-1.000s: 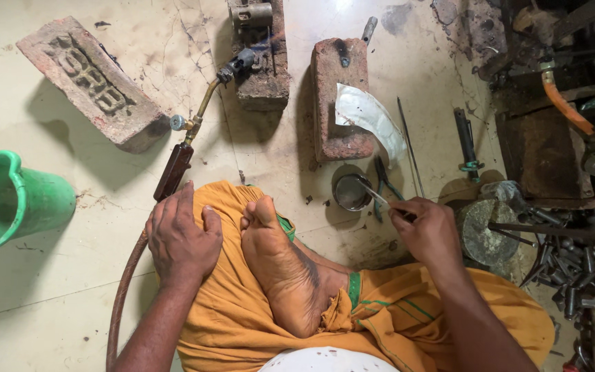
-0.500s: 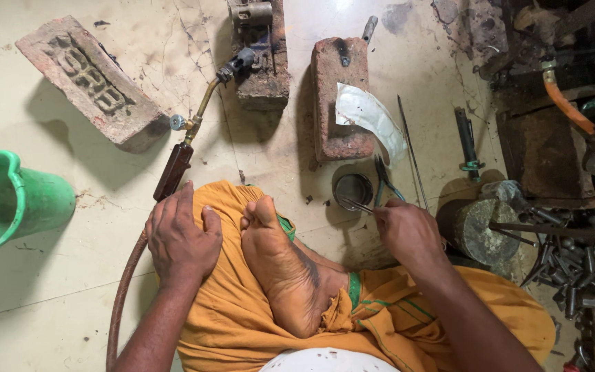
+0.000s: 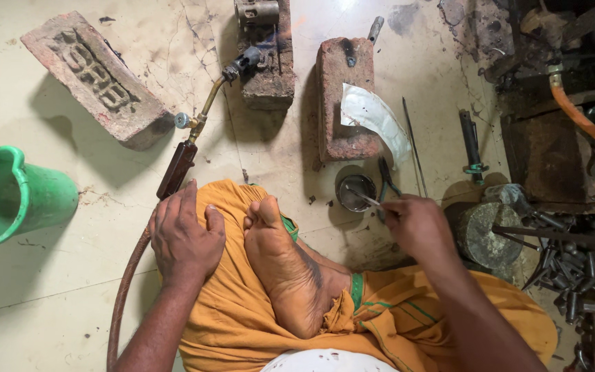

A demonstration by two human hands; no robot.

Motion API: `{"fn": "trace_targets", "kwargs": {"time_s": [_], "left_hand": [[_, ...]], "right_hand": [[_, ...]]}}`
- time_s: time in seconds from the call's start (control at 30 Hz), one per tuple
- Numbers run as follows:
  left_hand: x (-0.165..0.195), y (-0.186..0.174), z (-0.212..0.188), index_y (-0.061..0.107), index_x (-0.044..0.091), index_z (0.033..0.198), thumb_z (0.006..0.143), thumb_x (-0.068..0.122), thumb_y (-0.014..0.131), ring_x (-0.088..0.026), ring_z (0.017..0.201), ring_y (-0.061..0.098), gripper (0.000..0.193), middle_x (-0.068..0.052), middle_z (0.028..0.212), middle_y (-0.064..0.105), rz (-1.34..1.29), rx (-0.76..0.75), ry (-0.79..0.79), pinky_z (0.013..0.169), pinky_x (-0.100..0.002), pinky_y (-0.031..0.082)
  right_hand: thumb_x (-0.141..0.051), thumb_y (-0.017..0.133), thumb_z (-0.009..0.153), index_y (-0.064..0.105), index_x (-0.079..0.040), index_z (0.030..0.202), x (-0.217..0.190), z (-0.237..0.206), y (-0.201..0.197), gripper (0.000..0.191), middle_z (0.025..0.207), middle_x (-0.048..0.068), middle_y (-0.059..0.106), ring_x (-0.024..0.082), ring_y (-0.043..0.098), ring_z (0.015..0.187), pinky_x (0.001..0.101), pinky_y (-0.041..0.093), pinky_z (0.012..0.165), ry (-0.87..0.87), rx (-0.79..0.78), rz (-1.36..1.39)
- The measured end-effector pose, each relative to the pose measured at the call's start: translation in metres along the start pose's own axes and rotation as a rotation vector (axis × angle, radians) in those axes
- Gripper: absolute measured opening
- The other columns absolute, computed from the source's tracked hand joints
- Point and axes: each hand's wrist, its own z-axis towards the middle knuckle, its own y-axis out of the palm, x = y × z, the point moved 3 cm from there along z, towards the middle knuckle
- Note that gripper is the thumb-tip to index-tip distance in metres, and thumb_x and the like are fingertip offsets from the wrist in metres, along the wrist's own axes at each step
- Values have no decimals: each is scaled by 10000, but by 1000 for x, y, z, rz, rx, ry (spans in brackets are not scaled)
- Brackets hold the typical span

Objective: The person sits on the floor holding a blowtorch, heating a curved metal blade resting on bricks. They hold a long metal rod against the heated edge, reposition the blade with pliers, and resume heating the blade with the torch.

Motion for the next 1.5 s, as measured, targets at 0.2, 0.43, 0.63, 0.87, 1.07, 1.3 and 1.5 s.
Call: {"fn": "trace_targets", "kwargs": {"time_s": [0.2,0.43,0.63,0.87,1.07,1.3,1.5], "left_hand": [[-1,2,1,588,23,1411,919,262,594,-314,1309,528,546,-144,1328,641,-3,4,1,1162,-512,318],[0,1,1,587,15,1414,914,260,592,-328,1300,526,557,-166,1321,637,-13,-8,-16,1152,-512,318],[3,-3,-2,619,21,1380,907,263,604,-338,1279,551,532,-155,1284,660,-17,34,10,1141,-504,351],[3,-1,1,613,18,1386,906,261,604,-330,1276,552,539,-150,1287,661,-8,45,27,1150,-505,346],[2,2,0,596,24,1404,910,270,600,-315,1288,537,551,-149,1298,645,-16,11,-4,1160,-518,322],[-1,5,2,580,26,1417,909,273,594,-309,1296,529,565,-160,1308,639,-4,-3,-11,1155,-523,306],[1,3,0,585,29,1414,906,278,596,-308,1284,541,565,-152,1297,651,-10,21,-7,1156,-514,322]], "right_hand": [[-151,781,823,793,-112,1067,11,0,-34,247,831,123,768,258,755,693,376,583,656,194,40,275],[-155,777,893,818,-83,1017,-25,23,-47,149,932,134,751,332,714,759,424,577,711,-163,355,-26],[-157,735,913,794,-78,1051,-24,23,-50,170,946,136,738,325,718,770,417,576,715,-160,332,-5],[-147,736,873,813,-87,1026,-32,31,-41,181,937,139,743,352,708,789,440,574,742,-162,293,-69],[-142,743,875,818,-89,1012,-36,31,-46,164,936,128,750,333,715,778,426,581,746,-156,303,-73],[-140,756,939,820,-127,1060,-40,45,-63,138,963,82,756,273,714,724,384,584,691,-205,393,-121],[-123,741,913,828,-164,1061,-49,68,-63,176,978,42,759,273,719,781,397,581,702,-278,386,-160]]}}
